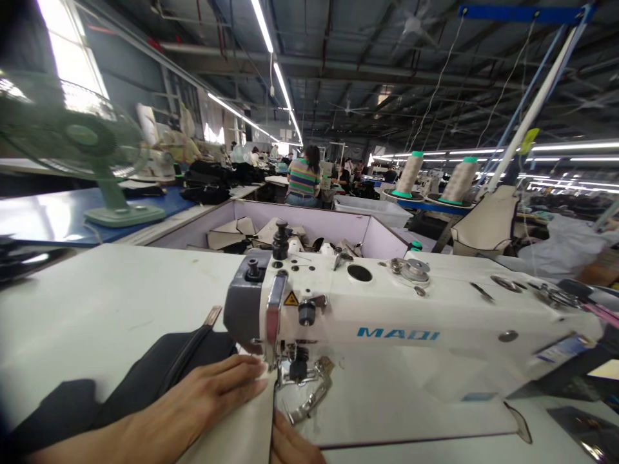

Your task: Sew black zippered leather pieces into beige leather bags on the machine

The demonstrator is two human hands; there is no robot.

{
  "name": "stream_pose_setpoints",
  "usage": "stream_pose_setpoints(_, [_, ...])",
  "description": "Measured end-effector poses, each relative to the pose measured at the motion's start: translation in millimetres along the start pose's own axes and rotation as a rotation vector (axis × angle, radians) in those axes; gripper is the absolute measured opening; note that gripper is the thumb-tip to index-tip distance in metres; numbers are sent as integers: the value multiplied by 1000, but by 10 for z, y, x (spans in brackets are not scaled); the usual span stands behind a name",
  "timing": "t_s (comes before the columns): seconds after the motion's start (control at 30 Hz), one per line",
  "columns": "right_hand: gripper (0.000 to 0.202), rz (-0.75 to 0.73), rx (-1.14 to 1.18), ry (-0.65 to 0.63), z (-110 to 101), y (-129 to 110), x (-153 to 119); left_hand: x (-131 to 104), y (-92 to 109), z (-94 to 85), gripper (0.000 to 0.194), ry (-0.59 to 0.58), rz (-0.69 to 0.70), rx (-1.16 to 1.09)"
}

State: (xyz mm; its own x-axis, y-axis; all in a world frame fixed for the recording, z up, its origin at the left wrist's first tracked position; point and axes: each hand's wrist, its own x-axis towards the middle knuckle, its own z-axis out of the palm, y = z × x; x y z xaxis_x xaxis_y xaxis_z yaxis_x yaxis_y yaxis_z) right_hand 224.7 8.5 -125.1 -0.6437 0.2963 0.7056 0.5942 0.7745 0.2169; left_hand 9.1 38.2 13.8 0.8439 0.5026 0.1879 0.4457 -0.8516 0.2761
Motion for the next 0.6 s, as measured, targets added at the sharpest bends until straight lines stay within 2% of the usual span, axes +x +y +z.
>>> stream_pose_setpoints(0.1, [24, -82, 36, -93, -245, 126, 89, 3, -41, 27, 50, 37, 33, 33])
stream_pose_setpoints(0.17, [23, -114, 57, -132, -338, 182, 130, 3, -73, 56, 49, 60, 59, 18])
stream_pose_setpoints(0.33, [25, -99, 104, -85, -372, 209, 141, 1, -107, 76, 54, 25, 30, -41])
stream_pose_setpoints(0.47, [27, -96, 129, -86, -398, 207, 162, 1, -83, 48, 48, 37, 32, -67])
stream_pose_setpoints(0.6, [24, -41, 201, -186, -488, 203, 264, 2, -57, 25, 49, 57, 30, -105])
